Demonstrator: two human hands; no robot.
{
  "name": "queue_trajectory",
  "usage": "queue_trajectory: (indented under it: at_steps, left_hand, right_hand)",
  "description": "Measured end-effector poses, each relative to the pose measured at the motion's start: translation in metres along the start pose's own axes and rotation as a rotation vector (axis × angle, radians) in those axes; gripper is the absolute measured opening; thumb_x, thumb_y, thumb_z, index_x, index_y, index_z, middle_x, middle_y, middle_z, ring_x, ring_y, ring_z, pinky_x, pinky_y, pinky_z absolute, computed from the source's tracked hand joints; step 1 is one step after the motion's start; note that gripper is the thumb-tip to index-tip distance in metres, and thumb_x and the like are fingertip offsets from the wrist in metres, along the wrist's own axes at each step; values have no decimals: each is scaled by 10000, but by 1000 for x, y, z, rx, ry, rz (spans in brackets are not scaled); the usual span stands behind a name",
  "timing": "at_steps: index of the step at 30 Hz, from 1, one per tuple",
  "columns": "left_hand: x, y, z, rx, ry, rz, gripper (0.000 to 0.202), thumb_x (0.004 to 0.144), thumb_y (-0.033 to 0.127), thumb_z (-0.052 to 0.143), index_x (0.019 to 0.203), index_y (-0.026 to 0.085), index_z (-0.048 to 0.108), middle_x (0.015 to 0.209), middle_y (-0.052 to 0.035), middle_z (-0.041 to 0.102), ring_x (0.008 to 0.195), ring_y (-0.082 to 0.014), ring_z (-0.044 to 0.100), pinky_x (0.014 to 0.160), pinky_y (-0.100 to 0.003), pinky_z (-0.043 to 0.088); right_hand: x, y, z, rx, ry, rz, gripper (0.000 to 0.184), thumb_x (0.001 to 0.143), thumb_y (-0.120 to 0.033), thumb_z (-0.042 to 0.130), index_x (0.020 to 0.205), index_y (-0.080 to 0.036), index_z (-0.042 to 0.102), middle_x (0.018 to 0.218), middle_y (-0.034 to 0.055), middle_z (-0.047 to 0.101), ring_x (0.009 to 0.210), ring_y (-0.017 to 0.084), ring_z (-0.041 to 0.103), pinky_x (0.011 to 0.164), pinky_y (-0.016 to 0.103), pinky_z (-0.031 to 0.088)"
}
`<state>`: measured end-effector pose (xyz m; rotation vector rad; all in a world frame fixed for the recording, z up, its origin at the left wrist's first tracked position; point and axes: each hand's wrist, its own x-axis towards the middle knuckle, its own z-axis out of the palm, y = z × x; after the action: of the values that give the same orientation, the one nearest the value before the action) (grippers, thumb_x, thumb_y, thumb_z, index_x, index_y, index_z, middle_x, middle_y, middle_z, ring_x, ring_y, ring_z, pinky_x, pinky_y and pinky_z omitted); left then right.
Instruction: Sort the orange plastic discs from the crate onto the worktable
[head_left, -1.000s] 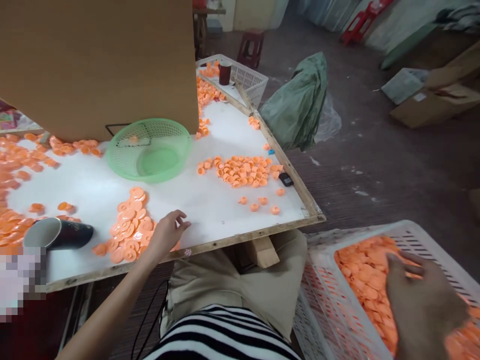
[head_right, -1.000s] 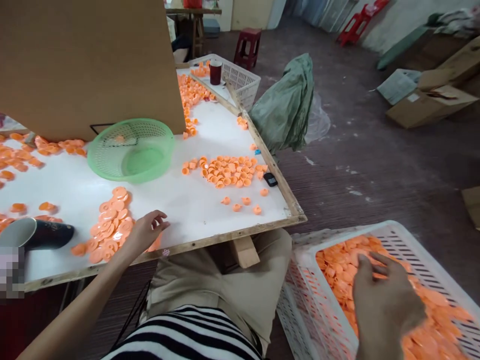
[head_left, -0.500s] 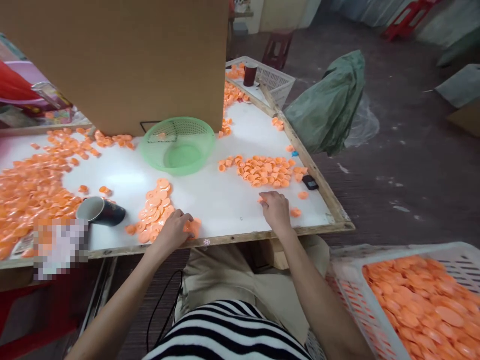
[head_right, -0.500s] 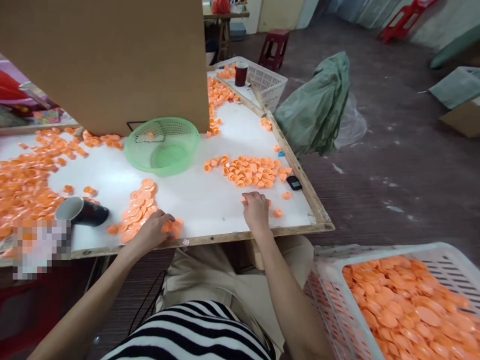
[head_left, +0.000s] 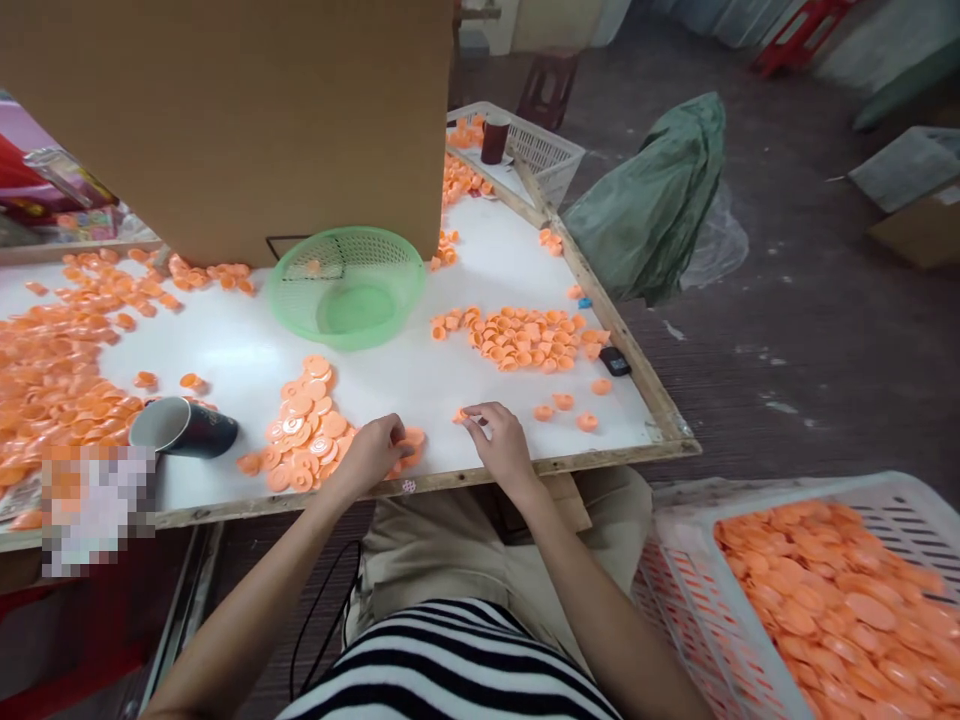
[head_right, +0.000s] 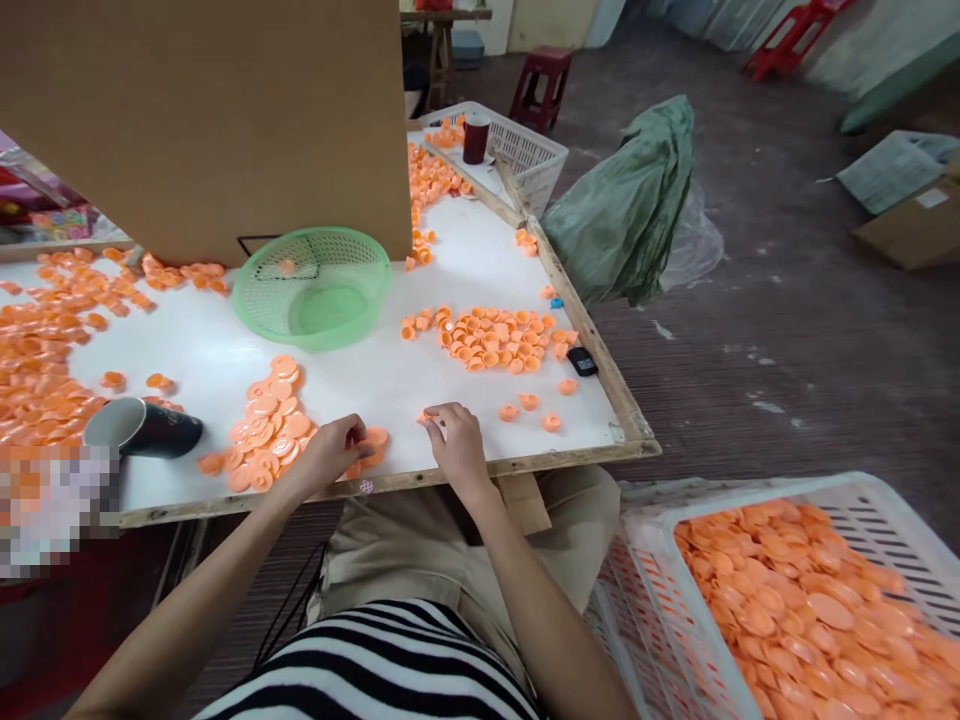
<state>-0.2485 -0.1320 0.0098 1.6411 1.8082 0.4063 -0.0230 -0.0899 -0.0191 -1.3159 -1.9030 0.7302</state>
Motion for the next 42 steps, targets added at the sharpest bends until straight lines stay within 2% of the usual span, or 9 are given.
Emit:
queue_trajectory:
  at_steps: [2, 7, 15, 20, 24, 28, 33, 37, 42]
  left_hand:
    - [2, 5, -1, -91, 13, -39, 147, 760, 296, 637, 726, 189, 543, 666, 13, 571, 619, -143, 504, 571, -247, 343]
    - [16, 17, 4, -350, 73, 1, 240, 757, 391, 641, 718, 175, 544, 612, 23, 546, 569, -115, 467, 545, -228, 332]
    - [51, 47, 36, -595, 78, 68, 245, 750, 370, 668, 736, 166, 532, 610, 26, 551, 536, -97, 491, 514, -214, 360]
    - [70, 53, 55, -479, 99, 2, 81, 759, 215, 639, 776, 163, 579, 659, 3, 613, 591, -112, 555, 562, -218, 393]
    - [75, 58, 53, -320, 31, -12, 109, 804, 264, 619, 750, 169, 614, 628, -4, 623, 565, -122, 552, 548, -227, 380]
    - [79, 62, 49, -250, -38, -41, 181, 837, 294, 579, 703, 173, 600, 544, 3, 593, 507, -125, 543, 530, -234, 384]
    - [78, 57, 48, -377, -191, -89, 143, 815, 305, 612, 793, 166, 588, 586, 8, 618, 494, -130, 584, 528, -237, 435]
    - [75, 56, 45, -426, -247, -111, 191, 761, 312, 682, 794, 164, 566, 620, 18, 619, 509, -123, 600, 535, -228, 447]
    - [75, 67, 37, -325, -298, -176, 187, 771, 320, 673, 817, 170, 571, 613, 28, 602, 523, -116, 587, 553, -227, 446]
  right_hand:
    - [-2, -2, -4, 96, 14, 38, 179, 891, -302, 550, 934, -185, 678, 957, 68, 680, 753, 179, 587, 781, 341, 470]
    - [1, -7, -10, 311, -20, 239, 244, 853, -385, 572, 929, -184, 689, 855, 48, 698, 692, 160, 585, 693, 296, 490]
    - [11, 3, -3, 519, -124, 412, 356, 782, -471, 616, 944, -156, 657, 721, 31, 670, 498, 112, 538, 487, 241, 467]
    - [21, 16, 3, 378, -121, 469, 251, 769, -398, 637, 887, -178, 608, 675, 3, 662, 420, 100, 534, 415, 212, 431]
    - [25, 22, 4, 366, -170, 492, 190, 823, -362, 592, 854, -175, 590, 675, 19, 682, 420, 108, 586, 435, 201, 438]
    - [26, 26, 5, 454, -213, 562, 298, 818, -475, 597, 856, -181, 562, 647, 32, 679, 441, 151, 625, 385, 201, 411]
    - [24, 28, 1, 608, -281, 612, 527, 662, -652, 693, 853, -184, 545, 629, 56, 684, 512, 205, 668, 397, 222, 445]
    - [25, 32, -4, 659, -362, 629, 615, 560, -689, 755, 843, -181, 555, 653, 80, 700, 552, 225, 685, 451, 253, 499]
    - [28, 35, -4, 656, -403, 700, 616, 516, -672, 788, 810, -180, 562, 629, 93, 693, 548, 250, 687, 457, 285, 523]
